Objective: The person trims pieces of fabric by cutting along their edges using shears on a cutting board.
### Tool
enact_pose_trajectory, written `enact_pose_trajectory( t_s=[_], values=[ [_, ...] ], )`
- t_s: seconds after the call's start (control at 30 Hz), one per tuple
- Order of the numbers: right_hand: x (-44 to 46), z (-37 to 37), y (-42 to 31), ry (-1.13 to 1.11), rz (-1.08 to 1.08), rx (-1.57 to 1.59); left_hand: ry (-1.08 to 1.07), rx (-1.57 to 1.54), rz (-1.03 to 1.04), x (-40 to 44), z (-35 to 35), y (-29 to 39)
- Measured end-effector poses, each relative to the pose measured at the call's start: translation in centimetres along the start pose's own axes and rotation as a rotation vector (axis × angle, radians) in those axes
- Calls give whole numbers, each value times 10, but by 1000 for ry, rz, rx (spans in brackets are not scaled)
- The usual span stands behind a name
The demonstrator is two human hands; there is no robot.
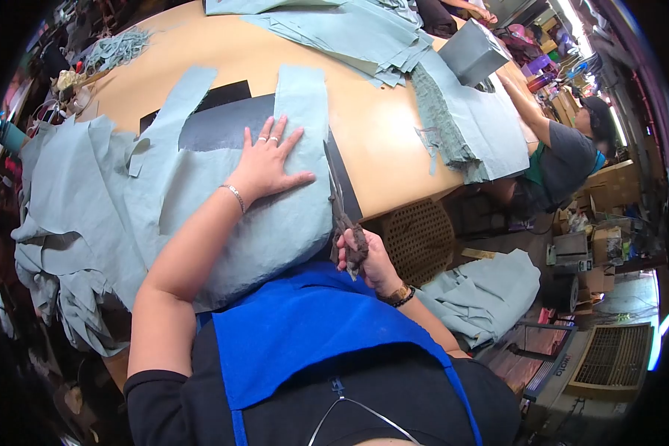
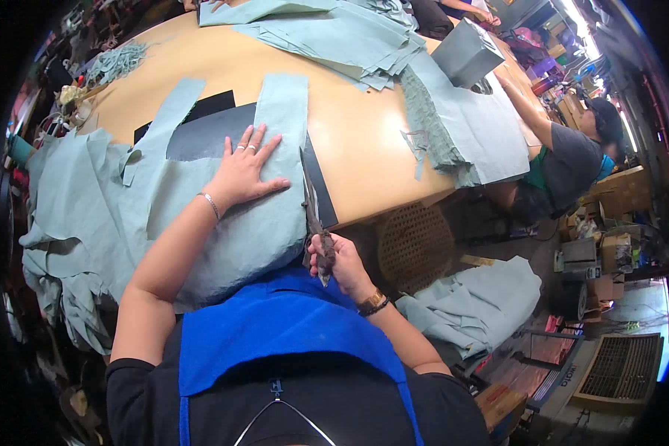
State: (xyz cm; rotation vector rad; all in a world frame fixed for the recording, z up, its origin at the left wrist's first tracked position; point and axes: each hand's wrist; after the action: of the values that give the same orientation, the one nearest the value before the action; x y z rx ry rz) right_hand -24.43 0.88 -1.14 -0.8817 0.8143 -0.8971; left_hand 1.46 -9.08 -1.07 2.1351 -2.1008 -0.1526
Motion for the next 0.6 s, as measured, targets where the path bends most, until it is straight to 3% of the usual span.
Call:
enact_pose_trajectory(
  t_s=[0.6],
  values=[
    [-7, 3, -1, -5, -17, -117, 10, -37, -23, -19, 1, 4]
  ],
)
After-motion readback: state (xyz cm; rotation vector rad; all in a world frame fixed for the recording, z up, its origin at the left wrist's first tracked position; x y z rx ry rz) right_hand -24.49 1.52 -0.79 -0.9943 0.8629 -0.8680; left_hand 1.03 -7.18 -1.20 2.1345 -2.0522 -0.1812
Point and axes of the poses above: each hand's wrist, its own x-axis towards the middle knuckle, its own z-axis out of the palm, y = z × x, and after that the axes turned 14 degrees about -z, right-handed
